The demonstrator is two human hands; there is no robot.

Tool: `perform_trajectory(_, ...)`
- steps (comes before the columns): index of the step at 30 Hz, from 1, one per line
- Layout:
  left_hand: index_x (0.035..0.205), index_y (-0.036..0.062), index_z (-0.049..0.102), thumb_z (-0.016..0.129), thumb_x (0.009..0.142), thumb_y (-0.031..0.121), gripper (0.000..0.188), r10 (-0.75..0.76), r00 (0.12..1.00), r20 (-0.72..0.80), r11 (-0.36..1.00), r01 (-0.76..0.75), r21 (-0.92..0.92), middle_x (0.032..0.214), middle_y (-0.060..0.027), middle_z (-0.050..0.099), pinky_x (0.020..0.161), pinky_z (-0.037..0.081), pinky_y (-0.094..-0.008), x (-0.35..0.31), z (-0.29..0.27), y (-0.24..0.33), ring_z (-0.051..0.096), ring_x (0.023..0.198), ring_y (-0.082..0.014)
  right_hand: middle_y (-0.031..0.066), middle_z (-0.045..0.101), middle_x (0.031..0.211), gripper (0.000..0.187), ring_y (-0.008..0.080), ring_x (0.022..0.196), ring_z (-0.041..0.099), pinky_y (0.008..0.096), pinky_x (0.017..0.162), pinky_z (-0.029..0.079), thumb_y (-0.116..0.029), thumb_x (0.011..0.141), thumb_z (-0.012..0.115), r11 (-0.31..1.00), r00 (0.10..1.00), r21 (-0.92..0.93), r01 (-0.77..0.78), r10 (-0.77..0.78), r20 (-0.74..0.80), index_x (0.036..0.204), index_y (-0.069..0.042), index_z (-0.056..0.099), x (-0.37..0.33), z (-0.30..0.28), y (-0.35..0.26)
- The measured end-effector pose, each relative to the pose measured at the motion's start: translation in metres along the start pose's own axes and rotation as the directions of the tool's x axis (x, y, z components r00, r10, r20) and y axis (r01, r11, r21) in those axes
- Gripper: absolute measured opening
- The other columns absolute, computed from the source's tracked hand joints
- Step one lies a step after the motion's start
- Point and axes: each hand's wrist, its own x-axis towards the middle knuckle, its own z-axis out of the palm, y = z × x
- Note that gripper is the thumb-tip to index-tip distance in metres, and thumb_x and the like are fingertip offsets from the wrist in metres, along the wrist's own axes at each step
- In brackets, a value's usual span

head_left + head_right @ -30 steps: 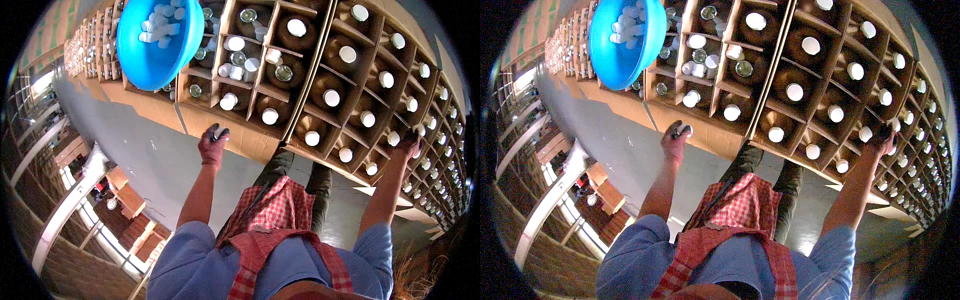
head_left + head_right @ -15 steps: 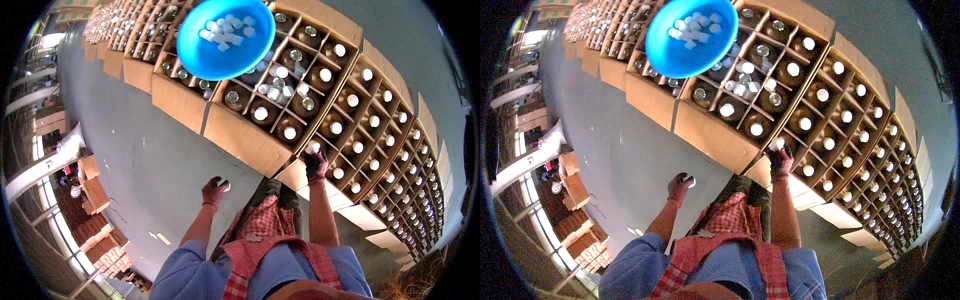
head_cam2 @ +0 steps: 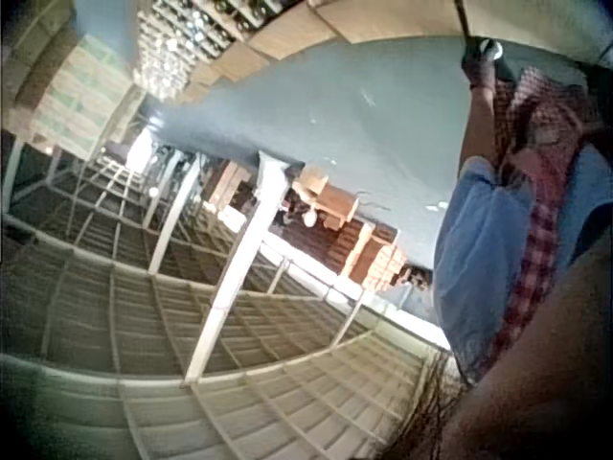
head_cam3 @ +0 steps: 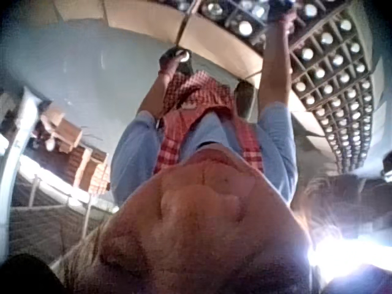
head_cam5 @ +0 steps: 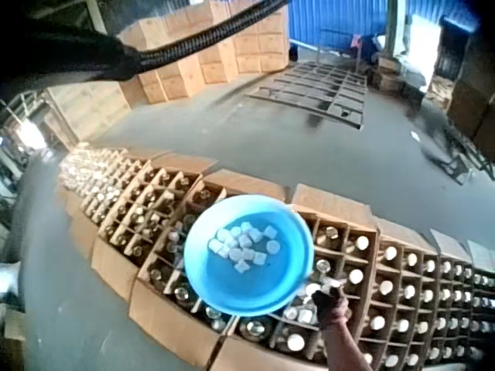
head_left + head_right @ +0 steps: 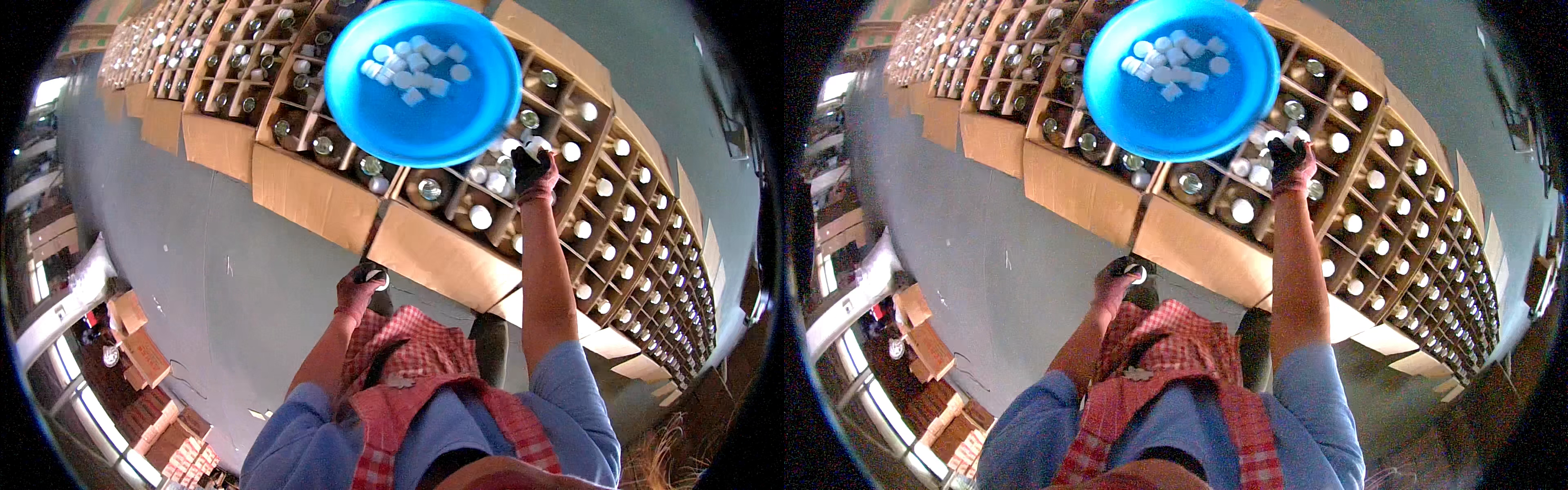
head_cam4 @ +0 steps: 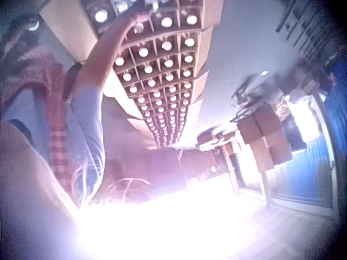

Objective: The person repeatedly picks white bottle caps from a blue bowl and screws them onto glass bottles arranged in cardboard trays. The person works across multiple trays, moving the bowl as needed to continue capping bottles.

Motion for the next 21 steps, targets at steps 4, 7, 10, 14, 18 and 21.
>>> perform_trajectory(4, 0.101, 0.0036, 0.064, 0.074, 0.066, 0.013, 0.038, -0.072, 0.992, 0.104, 0.994, 0.063, 0.088, 0.092, -0.0064, 0.068, 0.077, 0.049, -0.0292, 0.036, -0.060, 0.069, 0.063, 0.083, -0.0152, 0.0150, 0.057, 0.110, 0.042, 0.0344, 0.102, 0.054, 0.0509, 0.092, 0.042, -0.040, 0.086, 0.044, 0.908, 0.983, 0.416, -0.059, 0.124, -0.132, 0.111, -0.007, 0.053, -0.002, 0.056, 0.034)
perform_trajectory(7, 0.104, 0.0029, 0.063, 0.072, 0.066, 0.007, 0.039, 0.109, 0.992, 0.066, 0.965, -0.121, 0.234, 0.095, -0.0049, 0.066, 0.073, 0.048, -0.0261, 0.061, -0.120, 0.064, 0.061, 0.082, -0.0134, 0.0150, 0.053, 0.120, 0.057, 0.0339, 0.109, 0.048, 0.0507, 0.093, 0.039, -0.052, 0.082, 0.043, 0.863, 0.954, 0.457, -0.215, 0.286, -0.092, 0.118, -0.008, 0.050, -0.032, 0.117, 0.056)
perform_trajectory(10, 0.105, 0.0055, 0.063, 0.070, 0.069, 0.008, 0.037, 0.000, 0.997, 0.072, 0.993, -0.008, 0.117, 0.098, -0.0029, 0.063, 0.074, 0.046, -0.0255, 0.087, -0.145, 0.043, 0.058, 0.087, -0.0142, 0.0130, 0.058, 0.105, 0.053, 0.0324, 0.095, 0.052, 0.0485, 0.082, 0.043, -0.053, 0.081, 0.048, 0.883, 0.941, 0.346, -0.317, 0.338, 0.001, 0.108, -0.007, 0.054, -0.026, 0.167, 0.104)
perform_trajectory(14, 0.104, 0.0081, 0.063, 0.065, 0.073, 0.011, 0.032, 0.016, 0.994, 0.104, 0.982, -0.036, 0.187, 0.107, -0.0055, 0.062, 0.084, 0.046, -0.0315, 0.103, -0.129, 0.076, 0.058, 0.098, -0.0205, 0.0061, 0.063, 0.085, 0.033, 0.0212, 0.076, 0.058, 0.0377, 0.073, 0.048, -0.035, 0.082, 0.061, 0.911, 0.932, 0.195, -0.363, 0.358, 0.059, 0.100, -0.008, 0.061, -0.040, 0.266, 0.155)
perform_trajectory(18, 0.108, 0.0040, 0.062, 0.073, 0.065, 0.002, 0.044, 0.255, 0.952, 0.171, 0.928, -0.290, 0.232, 0.095, -0.0043, 0.064, 0.074, 0.049, -0.0298, 0.118, -0.059, 0.148, 0.060, 0.086, -0.0165, 0.0051, 0.063, 0.088, 0.026, 0.0190, 0.073, 0.059, 0.0320, 0.063, 0.051, -0.018, 0.083, 0.065, 0.970, 0.974, -0.104, -0.221, 0.213, -0.082, 0.105, -0.006, 0.058, -0.029, 0.245, 0.214)
perform_trajectory(21, 0.108, 0.0063, 0.062, 0.078, 0.063, 0.011, 0.048, 0.647, 0.672, 0.359, 0.512, -0.732, 0.449, 0.094, -0.0101, 0.065, 0.073, 0.050, -0.0348, 0.148, -0.038, 0.141, 0.062, 0.082, -0.0247, 0.0049, 0.062, 0.096, 0.031, 0.0177, 0.078, 0.059, 0.0322, 0.064, 0.053, -0.012, 0.082, 0.064, 0.969, 0.972, -0.071, -0.236, 0.235, -0.013, 0.112, -0.007, 0.055, -0.082, 0.211, 0.173)
